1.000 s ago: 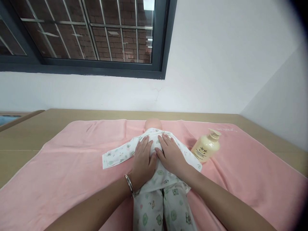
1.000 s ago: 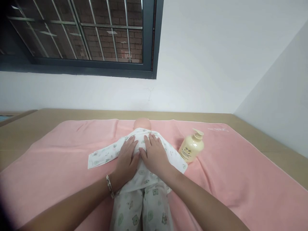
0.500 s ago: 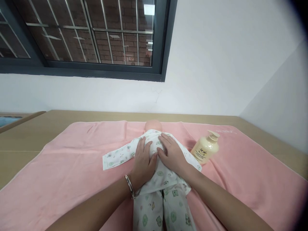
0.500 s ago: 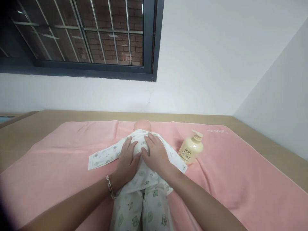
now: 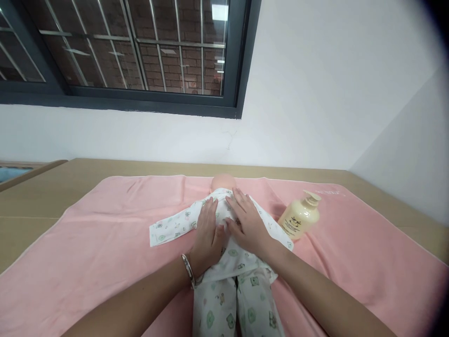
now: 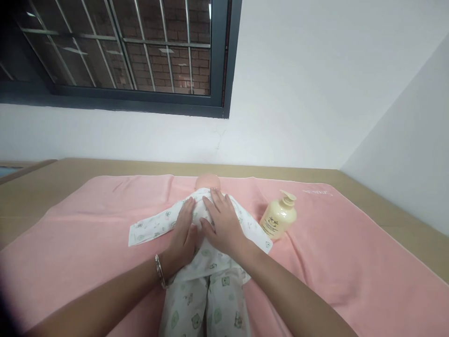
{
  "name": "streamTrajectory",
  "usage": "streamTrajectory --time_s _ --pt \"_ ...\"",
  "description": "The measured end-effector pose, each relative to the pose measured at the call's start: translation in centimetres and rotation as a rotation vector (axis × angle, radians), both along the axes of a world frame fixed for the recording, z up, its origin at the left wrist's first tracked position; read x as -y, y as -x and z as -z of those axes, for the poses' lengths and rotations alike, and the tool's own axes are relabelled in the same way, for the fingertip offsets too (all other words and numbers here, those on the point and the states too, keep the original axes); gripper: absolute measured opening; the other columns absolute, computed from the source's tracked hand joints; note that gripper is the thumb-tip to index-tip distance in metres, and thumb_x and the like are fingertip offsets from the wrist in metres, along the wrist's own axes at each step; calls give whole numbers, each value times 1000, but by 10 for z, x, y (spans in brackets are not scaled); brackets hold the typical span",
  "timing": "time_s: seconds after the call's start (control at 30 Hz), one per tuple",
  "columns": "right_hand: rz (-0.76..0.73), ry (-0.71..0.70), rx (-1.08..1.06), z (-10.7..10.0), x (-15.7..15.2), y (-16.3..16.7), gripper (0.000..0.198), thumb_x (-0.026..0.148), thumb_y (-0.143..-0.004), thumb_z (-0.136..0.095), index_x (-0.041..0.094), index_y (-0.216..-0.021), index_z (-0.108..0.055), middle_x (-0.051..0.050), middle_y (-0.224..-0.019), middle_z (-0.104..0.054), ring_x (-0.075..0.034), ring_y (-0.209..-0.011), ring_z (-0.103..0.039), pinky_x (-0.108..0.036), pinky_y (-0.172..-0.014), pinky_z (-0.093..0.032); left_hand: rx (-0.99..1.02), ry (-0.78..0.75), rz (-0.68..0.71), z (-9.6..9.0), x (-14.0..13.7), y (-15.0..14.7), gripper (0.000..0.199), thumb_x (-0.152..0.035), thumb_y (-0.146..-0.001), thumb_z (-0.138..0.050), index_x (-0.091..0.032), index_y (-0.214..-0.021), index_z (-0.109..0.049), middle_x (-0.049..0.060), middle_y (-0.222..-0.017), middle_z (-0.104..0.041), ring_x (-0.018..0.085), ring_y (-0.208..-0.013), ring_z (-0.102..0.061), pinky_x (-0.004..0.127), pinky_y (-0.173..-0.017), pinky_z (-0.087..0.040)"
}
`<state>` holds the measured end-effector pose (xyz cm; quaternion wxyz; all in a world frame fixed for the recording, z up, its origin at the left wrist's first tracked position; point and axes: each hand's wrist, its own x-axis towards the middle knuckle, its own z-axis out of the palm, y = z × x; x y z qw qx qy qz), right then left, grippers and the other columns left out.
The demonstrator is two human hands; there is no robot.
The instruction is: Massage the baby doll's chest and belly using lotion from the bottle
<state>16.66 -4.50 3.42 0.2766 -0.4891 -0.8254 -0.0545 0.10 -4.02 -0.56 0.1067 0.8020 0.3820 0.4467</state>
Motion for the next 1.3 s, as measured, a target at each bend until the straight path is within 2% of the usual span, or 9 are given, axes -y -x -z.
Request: streamTrajectory --time_s 0.17,0.33,0.53,0.73,0.87,0.97,1.07,1.13,1.3 --pt "-45 64 73 -1 2 2 51 27 -92 -44 17 -142 -41 -9 -152 -21 -28 -142 -12 -56 -113 -17 49 -4 9 2 -2 1 54 -37 -100 -23 -20 -150 -11 13 -156 -18 27 -144 -17 52 -116 -19" --pt "-14 -64 31 -1 4 3 55 29 -92 -42 9 -143 -37 -12 -153 -16 -28 -142 -11 -52 -116 -14 75 13 14 2 -3 2 54 -40 -99 -24 -20 -149 -15 13 -154 -22 27 -142 -21 51 -115 -20" --pt "-55 47 197 -3 16 13 55 37 -98 -40 10 -146 -34 -15 -149 -28 -33 -138 -21 -53 -112 -24 141 22 92 -1 -6 5 50 -44 -98 -24 -20 -140 -36 14 -144 -40 26 -133 -37 50 -111 -28" --pt "-130 192 316 -43 38 -12 57 39 -94 -50 10 -142 -39 -18 -144 -35 -35 -132 -33 -50 -104 -36 116 -2 128 -10 -4 8 41 -39 -97 -32 -22 -129 -51 10 -138 -49 26 -131 -40 51 -111 -28" --pt "-124 480 258 -88 61 -61 50 42 -93 -46 19 -138 -46 -11 -119 -59 -28 -101 -61 -40 -84 -50 107 3 141 -38 11 -17 33 -38 -96 -38 -26 -115 -63 4 -126 -61 25 -131 -41 54 -117 -6" --pt "39 407 142 -112 76 -94 54 42 -96 -39 20 -145 -37 -10 -134 -50 -28 -123 -48 -40 -99 -42 353 282 290 -69 19 -61 39 -44 -96 -36 -24 -116 -63 6 -131 -58 24 -131 -42 47 -118 -14" --pt "325 324 175 -122 78 -113 57 35 -99 -34 10 -150 -26 -12 -150 -25 -27 -140 -21 -41 -113 -25 807 836 511 -101 10 -117 54 -52 -95 -29 -17 -128 -54 13 -139 -50 23 -132 -44 40 -113 -30" --pt "465 348 252 -123 73 -119 58 30 -99 -34 2 -149 -24 -16 -151 -20 -27 -141 -18 -39 -114 -22 969 1164 577 -117 -3 -151 65 -56 -93 -31 -12 -140 -38 16 -148 -37 24 -134 -41 36 -111 -33" --pt "503 441 359 -123 61 -122 55 26 -98 -37 0 -146 -30 -21 -142 -37 -28 -133 -34 -39 -110 -28 1142 1358 577 -132 -26 -201 74 -58 -92 -26 -7 -146 -21 19 -151 -29 23 -136 -38 31 -103 -42"
